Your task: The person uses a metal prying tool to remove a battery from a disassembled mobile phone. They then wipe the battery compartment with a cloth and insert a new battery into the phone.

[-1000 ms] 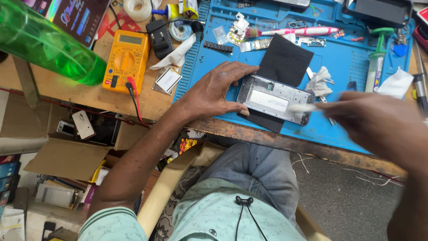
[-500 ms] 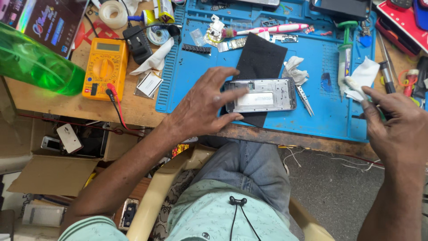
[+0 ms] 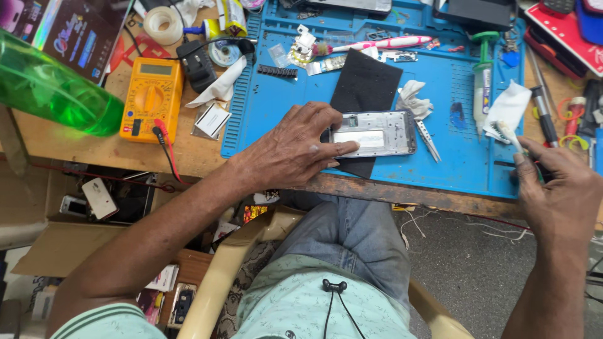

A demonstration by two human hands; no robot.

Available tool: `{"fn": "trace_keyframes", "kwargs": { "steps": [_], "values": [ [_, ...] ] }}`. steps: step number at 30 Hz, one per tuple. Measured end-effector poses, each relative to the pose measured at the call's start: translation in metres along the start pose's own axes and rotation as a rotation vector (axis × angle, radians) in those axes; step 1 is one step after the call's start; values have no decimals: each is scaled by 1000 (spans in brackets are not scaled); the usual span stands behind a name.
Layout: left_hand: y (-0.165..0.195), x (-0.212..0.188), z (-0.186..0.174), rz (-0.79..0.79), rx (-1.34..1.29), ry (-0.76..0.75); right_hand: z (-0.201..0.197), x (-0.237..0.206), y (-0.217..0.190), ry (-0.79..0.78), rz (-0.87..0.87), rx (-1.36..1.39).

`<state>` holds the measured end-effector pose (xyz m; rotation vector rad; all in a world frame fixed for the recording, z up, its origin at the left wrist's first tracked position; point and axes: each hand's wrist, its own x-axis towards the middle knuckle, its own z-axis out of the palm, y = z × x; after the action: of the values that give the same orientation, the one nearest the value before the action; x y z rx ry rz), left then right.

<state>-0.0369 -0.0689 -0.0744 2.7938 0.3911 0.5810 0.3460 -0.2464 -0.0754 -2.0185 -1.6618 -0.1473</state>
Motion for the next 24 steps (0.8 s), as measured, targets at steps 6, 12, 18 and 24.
{"fn": "trace_keyframes", "kwargs": {
  "steps": [6,12,18,24],
  "values": [
    [-3,20,-1,42,241,-165,-6,-2,-19,-12,102,47],
    [-8,19,-15,44,103,-176,-3,-14,-4,64,148,143],
    [-3,-6,-15,-45,-76,94,6,-3,9,103,71,-108],
    [25,-13,-14,-320,47,195,26,34,-41,125,-119,48]
  ]
}}
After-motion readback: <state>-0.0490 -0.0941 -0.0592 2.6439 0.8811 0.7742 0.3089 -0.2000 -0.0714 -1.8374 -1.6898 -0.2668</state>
